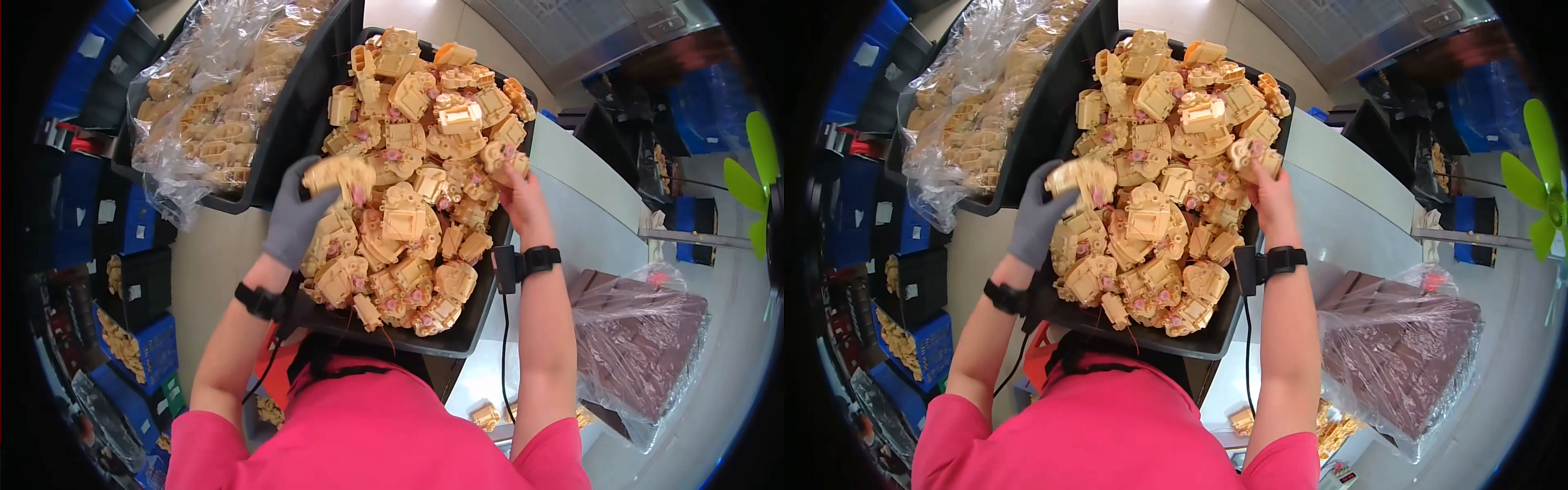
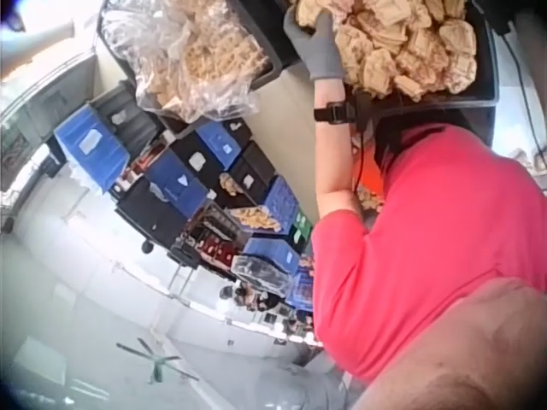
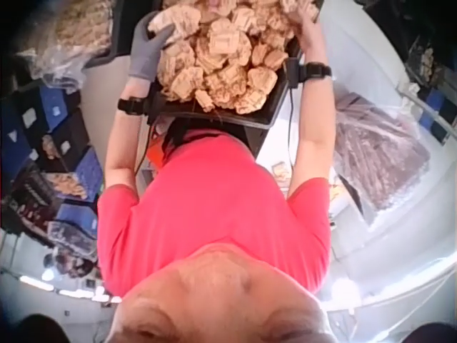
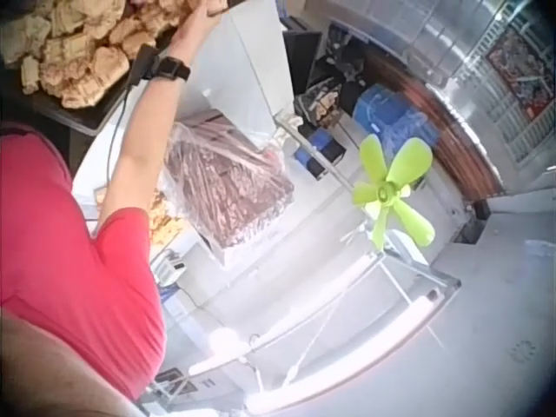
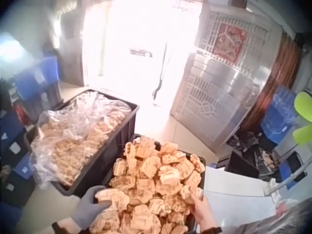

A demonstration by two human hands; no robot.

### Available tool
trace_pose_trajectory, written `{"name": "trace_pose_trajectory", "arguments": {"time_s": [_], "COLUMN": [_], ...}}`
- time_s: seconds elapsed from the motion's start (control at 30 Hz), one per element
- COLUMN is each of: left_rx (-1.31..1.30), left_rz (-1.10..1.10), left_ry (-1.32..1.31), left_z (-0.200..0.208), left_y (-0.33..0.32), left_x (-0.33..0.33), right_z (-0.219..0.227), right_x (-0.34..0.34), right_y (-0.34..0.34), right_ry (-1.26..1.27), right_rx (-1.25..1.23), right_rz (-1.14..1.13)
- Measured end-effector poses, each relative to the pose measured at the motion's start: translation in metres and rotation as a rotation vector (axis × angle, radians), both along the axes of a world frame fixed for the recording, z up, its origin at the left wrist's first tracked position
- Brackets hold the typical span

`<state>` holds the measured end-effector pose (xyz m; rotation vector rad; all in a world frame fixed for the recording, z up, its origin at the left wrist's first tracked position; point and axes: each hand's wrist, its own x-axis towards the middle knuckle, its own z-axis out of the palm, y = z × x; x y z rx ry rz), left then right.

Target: Checking and assembling plastic toy car parts on a testing jig before sorting them into bins.

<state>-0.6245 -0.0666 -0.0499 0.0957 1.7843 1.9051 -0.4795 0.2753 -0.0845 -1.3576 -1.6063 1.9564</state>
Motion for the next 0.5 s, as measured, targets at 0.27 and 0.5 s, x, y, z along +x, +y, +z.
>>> {"name": "trace_pose_trajectory", "arguments": {"time_s": [0.27,0.5], "left_rx": [0.217,-0.181], "left_rz": [0.117,-0.032], "left_ry": [-0.22,0.231], "left_z": [-0.007,-0.001], "left_y": [0.032,0.019], "left_x": [-0.05,-0.042], "right_z": [0.028,0.041], "right_x": [0.05,0.13], "right_y": [-0.053,-0.106], "right_ry": [-0.253,-0.313], "right_rx": [0.561,0.399], "right_rz": [0.132,0.49]}}
